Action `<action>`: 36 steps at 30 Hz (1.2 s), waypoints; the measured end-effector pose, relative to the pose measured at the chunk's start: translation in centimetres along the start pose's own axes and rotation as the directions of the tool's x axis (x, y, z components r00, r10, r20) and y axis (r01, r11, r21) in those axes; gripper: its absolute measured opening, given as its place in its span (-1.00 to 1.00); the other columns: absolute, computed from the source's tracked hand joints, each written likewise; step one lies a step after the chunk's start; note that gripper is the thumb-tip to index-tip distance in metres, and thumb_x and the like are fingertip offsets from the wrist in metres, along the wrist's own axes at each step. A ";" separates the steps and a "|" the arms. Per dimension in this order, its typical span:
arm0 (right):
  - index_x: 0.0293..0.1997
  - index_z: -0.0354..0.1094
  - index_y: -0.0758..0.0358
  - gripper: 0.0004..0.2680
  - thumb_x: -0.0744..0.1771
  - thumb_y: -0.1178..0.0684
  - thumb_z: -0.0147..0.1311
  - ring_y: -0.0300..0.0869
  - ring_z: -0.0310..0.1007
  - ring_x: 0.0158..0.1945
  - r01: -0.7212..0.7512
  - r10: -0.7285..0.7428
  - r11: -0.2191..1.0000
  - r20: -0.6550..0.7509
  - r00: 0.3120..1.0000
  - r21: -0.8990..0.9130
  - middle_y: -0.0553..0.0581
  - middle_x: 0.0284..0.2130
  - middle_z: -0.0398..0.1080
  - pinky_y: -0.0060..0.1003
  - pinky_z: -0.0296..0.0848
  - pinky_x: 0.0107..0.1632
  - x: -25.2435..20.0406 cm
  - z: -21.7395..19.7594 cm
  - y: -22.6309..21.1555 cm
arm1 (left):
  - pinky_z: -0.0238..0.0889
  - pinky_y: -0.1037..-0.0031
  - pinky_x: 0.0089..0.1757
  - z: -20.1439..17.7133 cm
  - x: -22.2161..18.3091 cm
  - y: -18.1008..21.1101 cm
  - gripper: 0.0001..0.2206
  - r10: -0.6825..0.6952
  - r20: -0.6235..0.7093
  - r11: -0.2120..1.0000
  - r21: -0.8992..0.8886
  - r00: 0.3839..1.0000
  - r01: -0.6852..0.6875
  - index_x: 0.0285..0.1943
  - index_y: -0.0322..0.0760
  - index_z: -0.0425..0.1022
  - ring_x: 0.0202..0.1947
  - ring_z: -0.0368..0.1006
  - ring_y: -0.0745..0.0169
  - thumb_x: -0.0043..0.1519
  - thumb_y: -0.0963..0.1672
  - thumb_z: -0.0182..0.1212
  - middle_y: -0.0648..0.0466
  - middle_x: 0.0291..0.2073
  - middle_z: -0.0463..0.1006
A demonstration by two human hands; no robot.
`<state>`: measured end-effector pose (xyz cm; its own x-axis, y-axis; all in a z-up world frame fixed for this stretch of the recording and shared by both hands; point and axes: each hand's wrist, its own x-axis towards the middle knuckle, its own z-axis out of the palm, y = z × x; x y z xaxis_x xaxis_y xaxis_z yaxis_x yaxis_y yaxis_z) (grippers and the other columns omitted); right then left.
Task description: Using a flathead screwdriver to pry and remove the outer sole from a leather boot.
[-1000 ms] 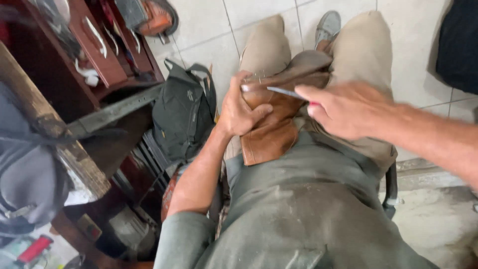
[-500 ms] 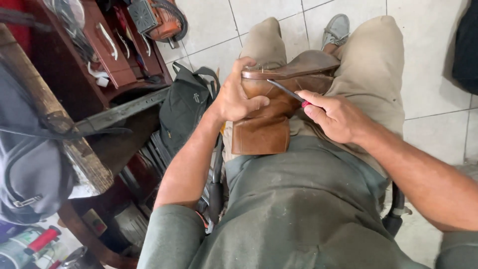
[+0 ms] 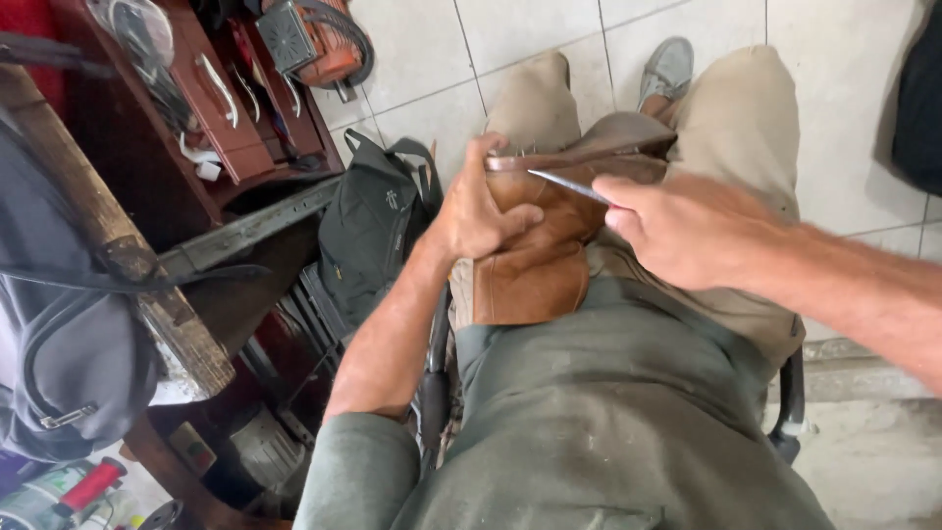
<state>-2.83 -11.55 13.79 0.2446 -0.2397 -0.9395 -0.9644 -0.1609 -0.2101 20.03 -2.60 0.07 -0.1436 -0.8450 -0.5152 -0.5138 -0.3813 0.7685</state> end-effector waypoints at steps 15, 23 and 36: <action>0.22 0.38 -0.04 -0.72 0.42 -0.09 -0.22 -0.13 0.24 -0.51 -0.029 -0.003 0.876 0.066 0.998 0.482 0.11 -0.67 0.30 -0.17 0.21 -0.31 1.2 1.5 -1.4 | 0.26 0.27 0.11 0.1 -0.6 0.4 -0.19 -0.085 0.003 0.995 -0.057 0.996 0.085 0.41 -0.25 -0.01 0.23 0.35 -0.08 0.02 -0.01 0.39 -0.12 0.30 0.33; 0.25 0.06 -0.15 -0.78 0.46 -0.15 -0.38 -0.01 0.39 -0.33 -0.030 0.047 0.939 0.041 0.998 -0.342 0.12 -0.33 0.43 -0.12 0.33 -0.34 0.2 -1.2 -3.3 | 0.31 0.26 -0.03 0.9 -0.8 -0.7 -0.22 -0.056 -0.015 0.995 -0.086 0.998 0.054 0.37 -0.22 0.00 0.06 0.40 -0.02 0.01 -0.01 0.37 -0.15 0.19 0.37; 0.28 0.25 -0.30 -0.69 0.42 -0.19 -0.38 0.16 0.67 -0.02 -0.004 -0.026 0.905 -0.065 0.998 -0.425 0.30 -0.17 0.64 0.10 0.60 -0.01 0.4 -1.7 -4.6 | 0.29 -0.25 0.15 -0.1 -1.1 -0.3 -0.16 -0.090 -0.021 0.975 -0.208 0.996 0.084 0.38 -0.15 0.05 0.19 0.37 -0.62 -0.03 -0.01 0.54 -0.42 0.14 0.40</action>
<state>1.92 -12.56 14.85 0.2761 -0.2975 -0.9139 -0.8313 -0.5513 -0.0717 20.46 -1.61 0.42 -0.0793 -0.8147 -0.5744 -0.3369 -0.5204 0.7847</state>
